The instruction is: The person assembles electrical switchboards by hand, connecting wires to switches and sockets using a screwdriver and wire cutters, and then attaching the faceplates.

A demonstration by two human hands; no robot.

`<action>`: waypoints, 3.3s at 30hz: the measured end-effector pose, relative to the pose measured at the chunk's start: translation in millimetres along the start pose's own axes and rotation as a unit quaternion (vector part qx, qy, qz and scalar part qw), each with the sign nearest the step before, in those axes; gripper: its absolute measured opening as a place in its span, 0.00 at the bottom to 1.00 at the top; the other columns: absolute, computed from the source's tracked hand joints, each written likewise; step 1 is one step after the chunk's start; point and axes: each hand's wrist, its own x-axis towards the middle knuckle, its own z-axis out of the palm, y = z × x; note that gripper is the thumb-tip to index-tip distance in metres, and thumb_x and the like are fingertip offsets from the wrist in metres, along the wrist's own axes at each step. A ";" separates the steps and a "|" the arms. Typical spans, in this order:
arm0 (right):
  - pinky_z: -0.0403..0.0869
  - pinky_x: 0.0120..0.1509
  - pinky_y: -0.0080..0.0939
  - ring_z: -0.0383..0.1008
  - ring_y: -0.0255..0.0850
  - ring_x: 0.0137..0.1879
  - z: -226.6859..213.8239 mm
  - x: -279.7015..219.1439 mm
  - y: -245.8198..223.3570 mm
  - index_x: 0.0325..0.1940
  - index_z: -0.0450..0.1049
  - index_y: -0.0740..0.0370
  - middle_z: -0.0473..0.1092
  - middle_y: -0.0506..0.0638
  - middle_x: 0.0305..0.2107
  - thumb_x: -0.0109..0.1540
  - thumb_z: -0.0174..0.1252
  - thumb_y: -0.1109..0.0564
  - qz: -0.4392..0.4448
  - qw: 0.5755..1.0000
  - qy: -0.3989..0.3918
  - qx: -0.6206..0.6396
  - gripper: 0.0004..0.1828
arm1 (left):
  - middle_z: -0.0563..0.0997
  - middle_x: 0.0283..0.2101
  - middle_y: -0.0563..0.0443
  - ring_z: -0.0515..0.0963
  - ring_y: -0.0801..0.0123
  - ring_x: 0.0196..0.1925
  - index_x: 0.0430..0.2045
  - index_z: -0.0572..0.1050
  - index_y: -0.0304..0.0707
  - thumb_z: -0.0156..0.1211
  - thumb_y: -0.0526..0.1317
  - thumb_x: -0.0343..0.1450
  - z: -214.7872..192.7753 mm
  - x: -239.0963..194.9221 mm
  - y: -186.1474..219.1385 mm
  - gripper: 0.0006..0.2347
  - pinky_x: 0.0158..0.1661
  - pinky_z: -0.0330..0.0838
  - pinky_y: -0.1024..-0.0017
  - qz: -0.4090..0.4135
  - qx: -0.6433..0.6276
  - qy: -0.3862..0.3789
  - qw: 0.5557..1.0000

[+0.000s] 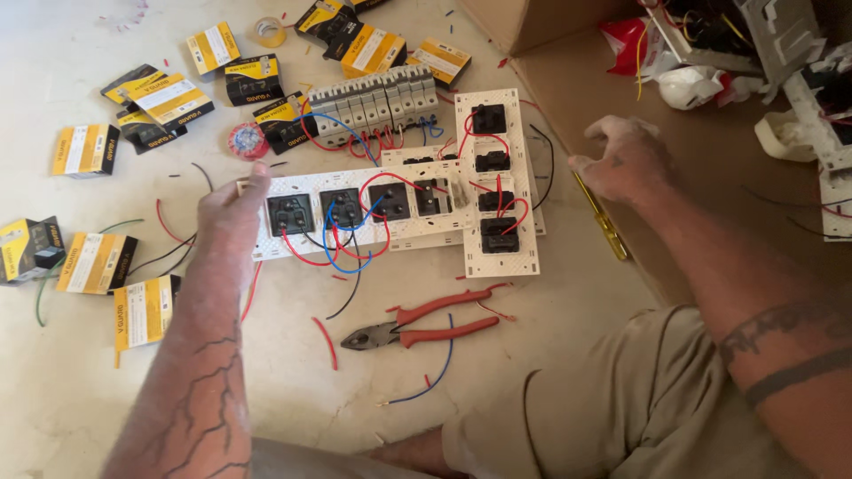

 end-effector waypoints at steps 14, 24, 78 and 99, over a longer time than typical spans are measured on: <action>0.67 0.70 0.56 0.60 0.66 0.70 12.4 -89.4 -113.1 0.81 0.32 0.56 0.43 0.71 0.72 0.45 0.74 0.23 -0.052 0.972 -0.199 -0.114 0.79 | 0.85 0.36 0.48 0.80 0.70 0.35 0.41 0.82 0.27 0.69 0.43 0.67 19.7 0.1 -40.5 0.16 0.37 0.72 0.71 0.023 0.051 0.014 0.998; 0.64 0.71 0.61 0.58 0.65 0.71 36.1 -50.3 -82.7 0.82 0.40 0.52 0.43 0.67 0.73 0.47 0.76 0.48 -0.092 0.987 -0.072 -0.111 0.69 | 0.85 0.45 0.43 0.83 0.61 0.46 0.44 0.81 0.31 0.76 0.33 0.57 27.8 -11.1 -32.1 0.20 0.48 0.76 0.67 0.133 0.170 -0.062 0.975; 0.71 0.68 0.49 0.70 0.51 0.66 36.0 -93.8 -85.3 0.67 0.66 0.48 0.67 0.54 0.61 0.50 0.75 0.49 -0.153 0.960 -0.227 -0.059 0.43 | 0.77 0.49 0.28 0.81 0.50 0.50 0.52 0.64 0.19 0.80 0.36 0.58 65.0 -107.1 -28.0 0.33 0.53 0.76 0.63 -0.049 0.125 0.088 0.987; 0.71 0.62 0.47 0.69 0.47 0.60 -18.5 -124.8 -78.4 0.67 0.61 0.57 0.66 0.57 0.56 0.50 0.78 0.54 -0.063 0.961 -0.041 0.267 0.46 | 0.56 0.70 0.33 0.62 0.39 0.69 0.73 0.52 0.46 0.79 0.44 0.50 74.0 -222.3 65.1 0.53 0.62 0.67 0.51 0.075 0.214 0.063 0.972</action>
